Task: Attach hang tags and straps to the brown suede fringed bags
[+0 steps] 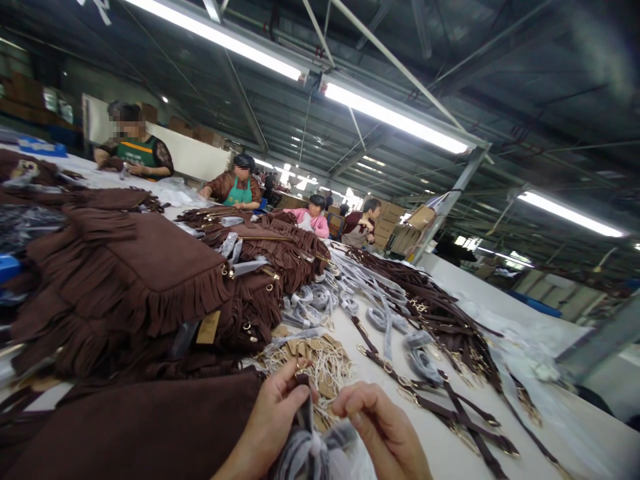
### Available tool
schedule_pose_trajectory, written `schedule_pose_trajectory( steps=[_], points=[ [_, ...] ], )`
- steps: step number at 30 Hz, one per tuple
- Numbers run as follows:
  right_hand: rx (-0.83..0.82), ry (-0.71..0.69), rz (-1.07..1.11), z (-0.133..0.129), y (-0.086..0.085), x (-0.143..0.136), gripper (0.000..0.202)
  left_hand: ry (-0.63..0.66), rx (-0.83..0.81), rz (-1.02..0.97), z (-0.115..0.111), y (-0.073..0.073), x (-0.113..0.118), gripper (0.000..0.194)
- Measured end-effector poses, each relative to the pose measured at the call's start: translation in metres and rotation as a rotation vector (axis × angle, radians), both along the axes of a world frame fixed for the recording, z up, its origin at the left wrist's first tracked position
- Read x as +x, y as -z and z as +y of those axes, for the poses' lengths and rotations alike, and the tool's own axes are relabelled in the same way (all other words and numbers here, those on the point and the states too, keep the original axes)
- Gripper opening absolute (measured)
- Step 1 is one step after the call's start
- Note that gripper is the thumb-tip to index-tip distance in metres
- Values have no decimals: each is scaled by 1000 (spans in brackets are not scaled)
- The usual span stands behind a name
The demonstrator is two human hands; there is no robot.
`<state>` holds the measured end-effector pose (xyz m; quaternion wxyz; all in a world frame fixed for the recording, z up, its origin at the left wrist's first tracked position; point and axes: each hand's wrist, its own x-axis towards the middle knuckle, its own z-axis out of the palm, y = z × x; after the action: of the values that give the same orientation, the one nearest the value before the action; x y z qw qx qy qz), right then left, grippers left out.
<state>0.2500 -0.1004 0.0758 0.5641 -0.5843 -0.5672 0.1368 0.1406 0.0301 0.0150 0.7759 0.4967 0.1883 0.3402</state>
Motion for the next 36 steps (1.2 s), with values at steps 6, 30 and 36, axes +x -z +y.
schedule_pose_trajectory(
  steps=[6, 30, 36],
  points=[
    [-8, -47, -135, 0, -1, 5, 24, -28, 61, 1, 2, 5, 1, 52],
    [-33, 15, -353, 23, 25, 2, 17, -200, 953, 277, -1, 3, -11, 25],
    [69, -92, -379, 23, -1, -20, 24, -347, 1094, 345, 4, -30, -45, 27]
  ],
)
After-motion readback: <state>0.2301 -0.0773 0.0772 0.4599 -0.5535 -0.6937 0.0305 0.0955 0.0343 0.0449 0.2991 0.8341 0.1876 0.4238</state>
